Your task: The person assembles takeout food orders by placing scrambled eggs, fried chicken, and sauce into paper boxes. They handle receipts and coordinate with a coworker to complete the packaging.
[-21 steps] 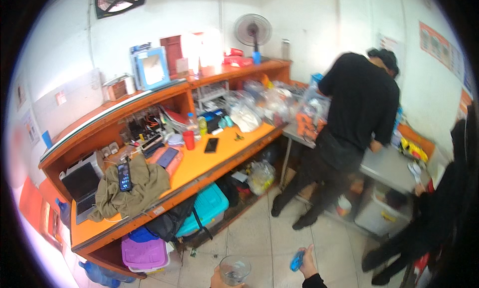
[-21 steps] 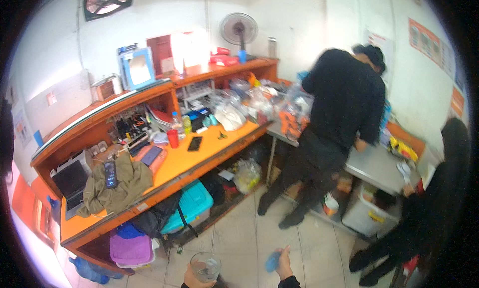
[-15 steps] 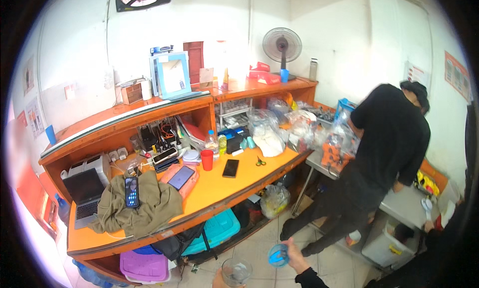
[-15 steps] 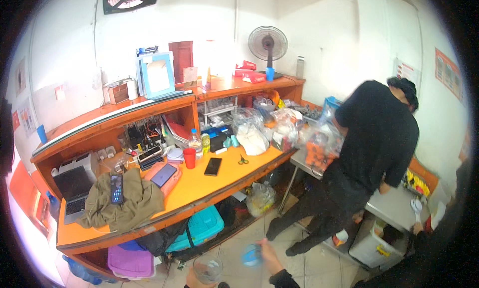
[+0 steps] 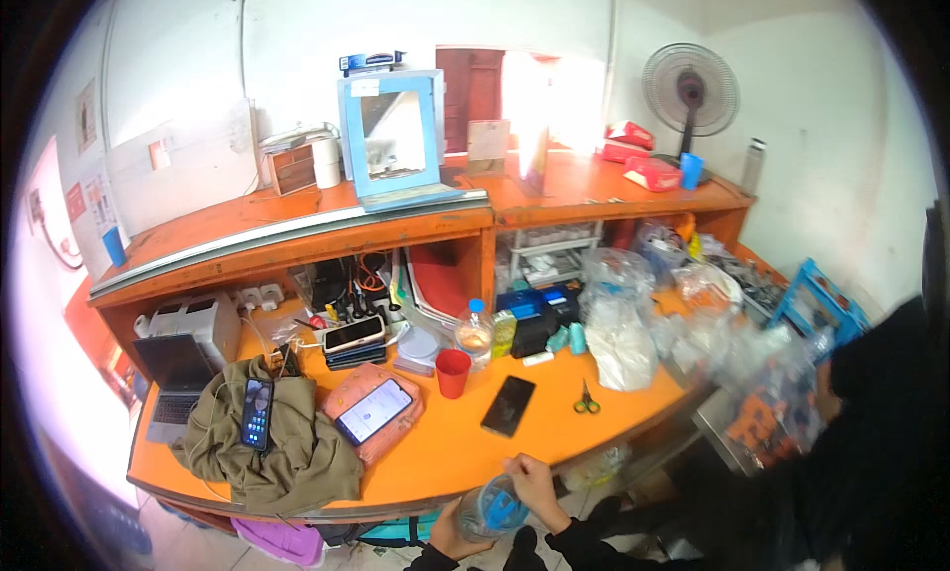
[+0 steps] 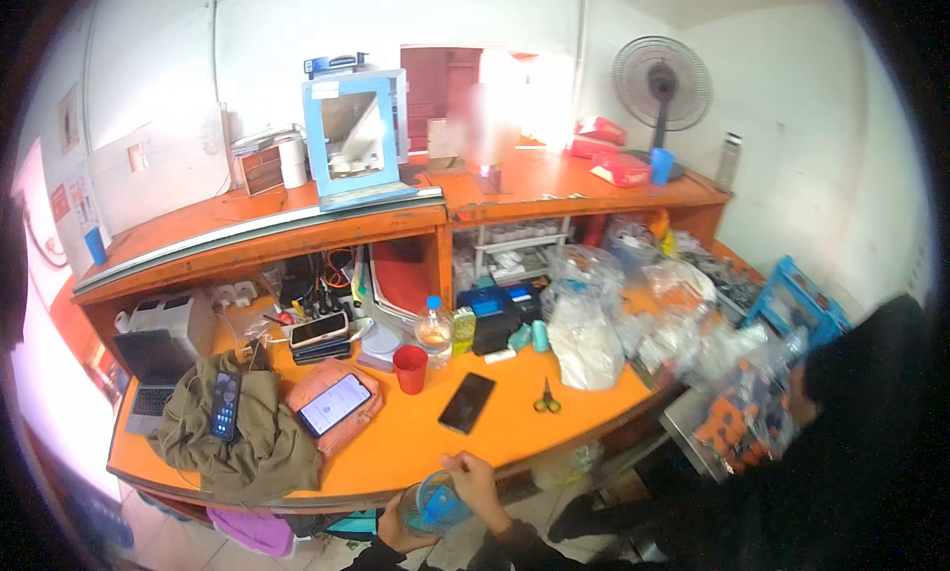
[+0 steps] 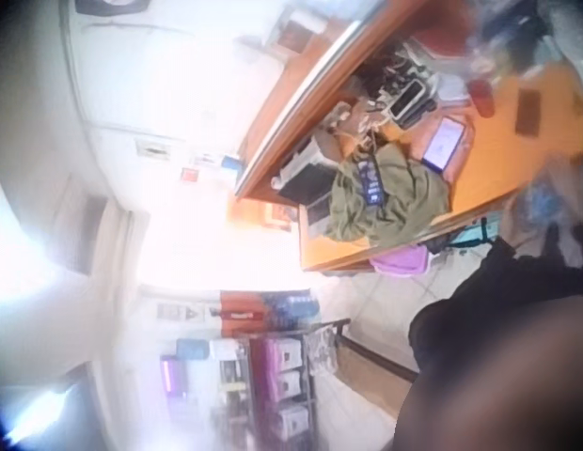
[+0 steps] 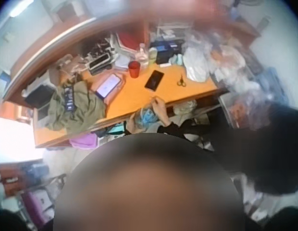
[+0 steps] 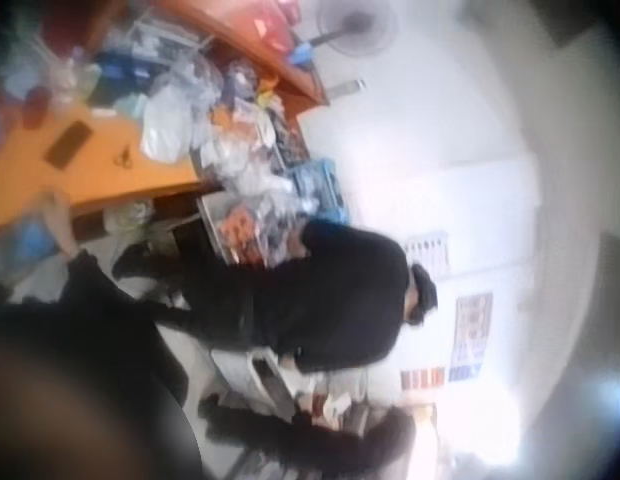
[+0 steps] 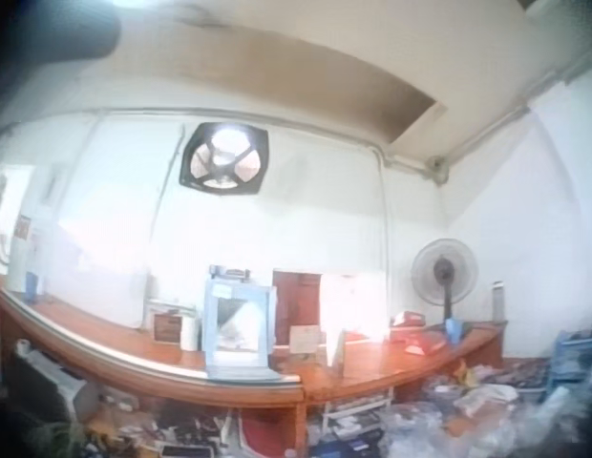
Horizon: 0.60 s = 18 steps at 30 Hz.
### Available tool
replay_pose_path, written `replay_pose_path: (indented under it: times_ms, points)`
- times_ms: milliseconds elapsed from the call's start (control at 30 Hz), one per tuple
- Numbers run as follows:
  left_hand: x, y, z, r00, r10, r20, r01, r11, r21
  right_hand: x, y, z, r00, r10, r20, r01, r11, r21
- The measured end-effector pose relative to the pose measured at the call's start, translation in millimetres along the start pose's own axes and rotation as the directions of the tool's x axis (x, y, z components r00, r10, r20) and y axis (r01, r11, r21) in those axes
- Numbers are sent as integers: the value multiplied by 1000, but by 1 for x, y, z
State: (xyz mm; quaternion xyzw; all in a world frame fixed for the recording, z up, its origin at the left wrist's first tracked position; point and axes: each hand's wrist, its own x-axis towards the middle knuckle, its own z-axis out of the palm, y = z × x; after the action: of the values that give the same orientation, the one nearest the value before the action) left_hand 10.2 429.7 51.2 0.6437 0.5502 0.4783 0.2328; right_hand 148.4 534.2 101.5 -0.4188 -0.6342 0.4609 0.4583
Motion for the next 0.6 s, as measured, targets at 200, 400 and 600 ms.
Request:
replay_pose_path:
  times_ms: [200, 400, 600]
  points:
    - [86, -5, 46, 930, -326, -169, 261, 910, -323, 112, -3, -2, 901, -125, 416, 255, 927, -274]
    - [145, -20, 64, 787, -515, -341, 261, 778, -572, 179, -1, 11, 752, -278, 598, 554, 759, -343]
    - [179, -52, 42, 888, -294, -353, 228, 949, -217, 195, 3, 30, 586, -452, 672, 747, 623, -233]
